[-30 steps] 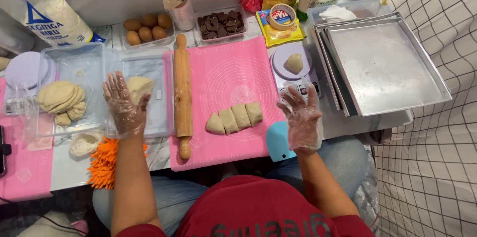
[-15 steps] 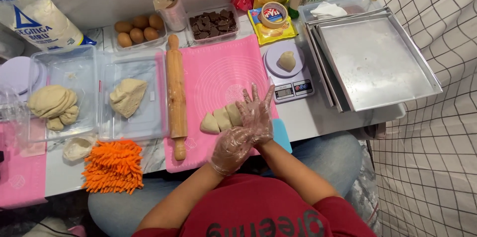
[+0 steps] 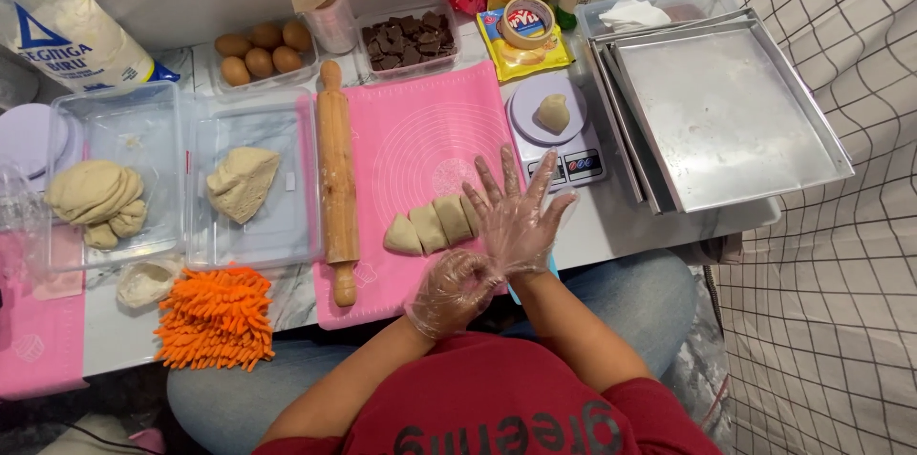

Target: Portioning dough by cutting it with a scraper, weighing it on a digital scale for precision, and rolling it into balls.

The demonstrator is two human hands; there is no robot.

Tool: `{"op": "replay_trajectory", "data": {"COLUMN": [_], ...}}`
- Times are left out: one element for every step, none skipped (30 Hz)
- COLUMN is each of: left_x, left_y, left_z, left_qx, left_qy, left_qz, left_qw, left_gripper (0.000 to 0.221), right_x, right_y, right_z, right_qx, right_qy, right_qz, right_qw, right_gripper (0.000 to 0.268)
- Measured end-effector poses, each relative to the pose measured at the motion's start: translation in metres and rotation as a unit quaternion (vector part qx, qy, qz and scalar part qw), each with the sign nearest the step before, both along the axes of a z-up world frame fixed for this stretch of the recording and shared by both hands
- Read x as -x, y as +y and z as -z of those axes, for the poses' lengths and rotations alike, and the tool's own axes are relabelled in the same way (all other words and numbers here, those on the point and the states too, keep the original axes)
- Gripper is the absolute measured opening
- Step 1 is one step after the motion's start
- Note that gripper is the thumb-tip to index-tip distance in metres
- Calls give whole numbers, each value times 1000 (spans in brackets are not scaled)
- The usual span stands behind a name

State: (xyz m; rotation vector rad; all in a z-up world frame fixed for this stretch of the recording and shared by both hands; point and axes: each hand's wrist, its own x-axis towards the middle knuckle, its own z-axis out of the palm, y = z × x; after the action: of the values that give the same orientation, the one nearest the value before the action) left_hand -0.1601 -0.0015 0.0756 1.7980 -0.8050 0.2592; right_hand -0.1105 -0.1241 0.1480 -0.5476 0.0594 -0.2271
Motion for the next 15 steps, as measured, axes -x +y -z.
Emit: {"op": "replay_trajectory", "data": {"left_x": [5, 9, 8, 7, 6, 5, 3, 2, 1, 1, 0, -4, -9, -13, -8], "left_y": [-5, -10, -11, -11, -12, -12, -12, -12, -10, -8, -6, -1, 4, 10, 20], "left_z": [9, 18, 18, 19, 19, 19, 19, 19, 15, 11, 8, 3, -1, -6, 0], "left_qx": [-52, -103, -103, -90, -77, -78, -57, -37, -37, -13, 12, 12, -23, -59, -58], "left_qy": [-103, -205, -205, -181, -157, -157, -119, -80, -80, -61, -42, -42, -116, -189, -189], "left_qz": [-100, -198, -198, -134, -70, -70, 29, 127, 127, 157, 187, 187, 177, 164, 164], "left_qw": [988, 953, 953, 970, 982, 982, 991, 988, 988, 986, 981, 981, 977, 966, 966], "left_gripper": [27, 39, 39, 34, 31, 31, 27, 27, 27, 22, 19, 19, 20, 21, 21], "right_x": [0, 0, 1, 2, 3, 4, 6, 8, 8, 8, 8, 0, -7, -15, -17], "right_y": [-3, -6, -10, -13, -16, -16, -15, -15, -15, -16, -16, -23, -31, -38, -46], "right_z": [-2, -4, -4, -2, -1, 0, 2, 4, 4, 3, 3, 13, 23, 33, 24], "right_qx": [-74, -148, -147, -147, -146, -146, -124, -102, -103, -71, -38, -38, -81, -123, -123], "right_qy": [-26, -53, -53, -74, -95, -94, -121, -148, -148, -180, -211, -211, -229, -247, -247], "right_qz": [3, 6, 6, -27, -59, -59, -84, -109, -109, -114, -118, -118, -118, -120, -120], "right_qw": [997, 988, 988, 986, 983, 983, 981, 978, 978, 975, 970, 970, 963, 954, 954], "right_gripper": [82, 76, 76, 78, 80, 80, 84, 89, 89, 91, 94, 94, 86, 79, 79]}}
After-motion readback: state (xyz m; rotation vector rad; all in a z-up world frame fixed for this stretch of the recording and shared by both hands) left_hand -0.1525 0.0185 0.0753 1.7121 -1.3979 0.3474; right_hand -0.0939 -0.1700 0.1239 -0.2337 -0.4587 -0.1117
